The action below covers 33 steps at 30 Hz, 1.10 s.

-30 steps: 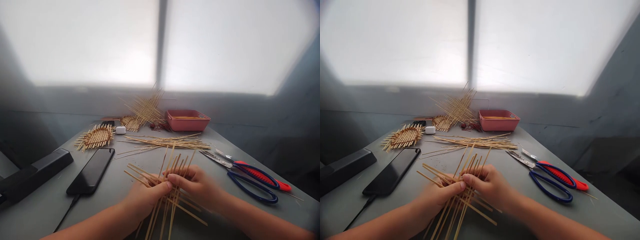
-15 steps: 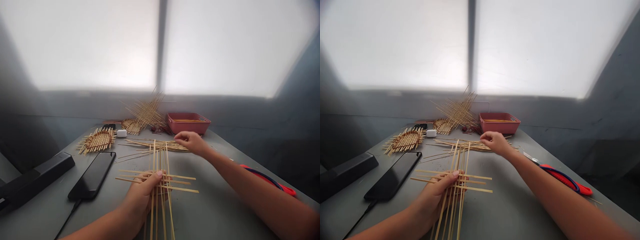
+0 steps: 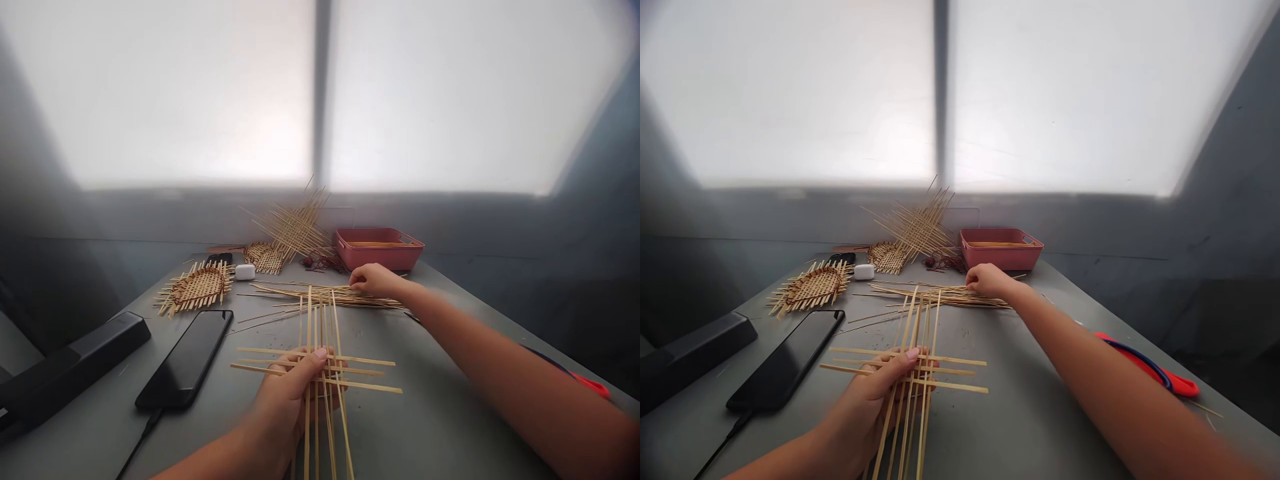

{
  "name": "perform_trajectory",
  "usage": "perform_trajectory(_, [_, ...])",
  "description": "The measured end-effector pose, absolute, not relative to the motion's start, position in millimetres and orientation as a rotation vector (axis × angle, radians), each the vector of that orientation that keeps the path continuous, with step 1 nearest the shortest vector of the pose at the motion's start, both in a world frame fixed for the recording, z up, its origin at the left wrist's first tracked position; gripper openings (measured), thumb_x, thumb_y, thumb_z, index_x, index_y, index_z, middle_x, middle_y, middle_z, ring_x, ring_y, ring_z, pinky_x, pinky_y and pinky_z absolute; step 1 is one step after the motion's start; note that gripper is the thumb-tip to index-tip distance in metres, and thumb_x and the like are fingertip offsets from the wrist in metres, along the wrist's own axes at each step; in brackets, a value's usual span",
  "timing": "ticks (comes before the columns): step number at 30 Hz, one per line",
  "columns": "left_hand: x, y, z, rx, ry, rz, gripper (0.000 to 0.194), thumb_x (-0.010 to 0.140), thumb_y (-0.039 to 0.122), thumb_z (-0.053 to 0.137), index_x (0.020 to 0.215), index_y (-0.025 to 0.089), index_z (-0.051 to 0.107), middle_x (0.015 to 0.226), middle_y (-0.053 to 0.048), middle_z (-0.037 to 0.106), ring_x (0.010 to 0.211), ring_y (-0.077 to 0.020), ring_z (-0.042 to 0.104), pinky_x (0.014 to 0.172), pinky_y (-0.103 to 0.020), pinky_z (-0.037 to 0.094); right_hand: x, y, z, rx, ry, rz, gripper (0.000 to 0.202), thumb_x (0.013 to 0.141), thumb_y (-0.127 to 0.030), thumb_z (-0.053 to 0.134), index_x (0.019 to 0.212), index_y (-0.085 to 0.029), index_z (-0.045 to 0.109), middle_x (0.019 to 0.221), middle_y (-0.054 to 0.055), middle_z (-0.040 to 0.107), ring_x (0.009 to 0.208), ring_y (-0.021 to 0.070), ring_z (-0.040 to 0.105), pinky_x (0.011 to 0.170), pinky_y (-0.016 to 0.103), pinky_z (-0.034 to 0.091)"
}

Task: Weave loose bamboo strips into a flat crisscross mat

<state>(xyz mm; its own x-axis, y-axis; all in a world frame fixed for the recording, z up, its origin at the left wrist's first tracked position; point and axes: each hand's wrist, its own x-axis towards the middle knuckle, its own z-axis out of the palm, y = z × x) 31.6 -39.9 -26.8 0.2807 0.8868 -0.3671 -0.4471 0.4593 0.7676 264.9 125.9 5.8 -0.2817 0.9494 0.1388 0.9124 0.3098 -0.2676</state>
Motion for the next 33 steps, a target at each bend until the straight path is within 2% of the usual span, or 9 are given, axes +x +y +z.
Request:
perform_trajectory(5, [33, -35, -32, 0.578, 0.872, 0.973, 0.023, 0.072, 0.03, 0.076, 0.083, 0.013, 0.067, 0.074, -0.004, 0.069, 0.061, -0.0117, 0.064, 0.06, -0.022, 0.053, 254, 136, -3, -1.661, -2.371, 0.201, 0.011, 0.076, -0.02, 0.059, 0.074, -0.017, 0.07, 0.082, 0.006, 0.073, 0.075, 0.0196, 0.063, 0.063, 0.025, 0.042])
perform_trajectory(13, [34, -40, -29, 0.593, 0.921, 0.971, 0.012, 0.082, 0.025, 0.067, 0.084, 0.013, 0.067, 0.078, -0.005, 0.07, 0.065, -0.012, 0.066, 0.062, -0.022, 0.055, 263, 135, -1, -1.655, -2.277, 0.178, 0.019, 0.081, -0.014, 0.048, 0.086, -0.019, 0.065, 0.086, 0.006, 0.069, 0.077, 0.0183, 0.058, 0.066, 0.026, 0.039])
perform_trajectory(17, [34, -42, -27, 0.589, 0.929, 0.97, 0.011, 0.084, 0.024, 0.065, 0.084, 0.013, 0.067, 0.079, -0.005, 0.07, 0.066, -0.0124, 0.066, 0.064, -0.023, 0.056, 268, 134, 6, -1.639, -2.235, 0.275, 0.012, 0.08, -0.025, 0.056, 0.078, -0.02, 0.066, 0.08, 0.004, 0.067, 0.074, 0.0183, 0.056, 0.065, 0.027, 0.038])
perform_trajectory(24, [32, -40, -31, 0.609, 0.917, 0.96, 0.013, 0.082, 0.026, 0.067, 0.086, 0.014, 0.068, 0.083, -0.005, 0.071, 0.067, -0.0122, 0.066, 0.065, -0.022, 0.055, 284, 131, 22, -1.544, -2.052, 0.567, 0.022, 0.074, -0.04, 0.066, 0.074, -0.019, 0.068, 0.067, 0.001, 0.06, 0.063, 0.015, 0.051, 0.057, 0.027, 0.036])
perform_trajectory(27, [31, -40, -31, 0.593, 0.929, 0.958, 0.012, 0.082, 0.026, 0.068, 0.086, 0.014, 0.068, 0.083, -0.005, 0.071, 0.068, -0.0124, 0.067, 0.064, -0.021, 0.055, 291, 125, 34, -1.421, -1.93, 0.752, 0.029, 0.073, -0.044, 0.067, 0.084, -0.018, 0.067, 0.066, 0.0, 0.058, 0.057, 0.0116, 0.047, 0.053, 0.026, 0.037])
perform_trajectory(30, [31, -40, -29, 0.594, 0.925, 0.951, 0.013, 0.083, 0.026, 0.066, 0.087, 0.014, 0.068, 0.082, -0.005, 0.071, 0.067, -0.0122, 0.067, 0.064, -0.021, 0.055, 297, 118, 49, -1.262, -1.771, 0.88, 0.037, 0.072, -0.046, 0.069, 0.096, -0.019, 0.061, 0.073, -0.001, 0.058, 0.06, 0.0104, 0.05, 0.057, 0.026, 0.043])
perform_trajectory(33, [31, -41, -29, 0.6, 0.916, 0.95, 0.013, 0.083, 0.027, 0.066, 0.087, 0.014, 0.068, 0.081, -0.004, 0.07, 0.068, -0.0122, 0.067, 0.066, -0.022, 0.055, 303, 113, 61, -1.142, -1.639, 0.939, 0.041, 0.066, -0.044, 0.075, 0.094, -0.021, 0.056, 0.081, 0.0, 0.059, 0.066, 0.0104, 0.054, 0.063, 0.026, 0.047])
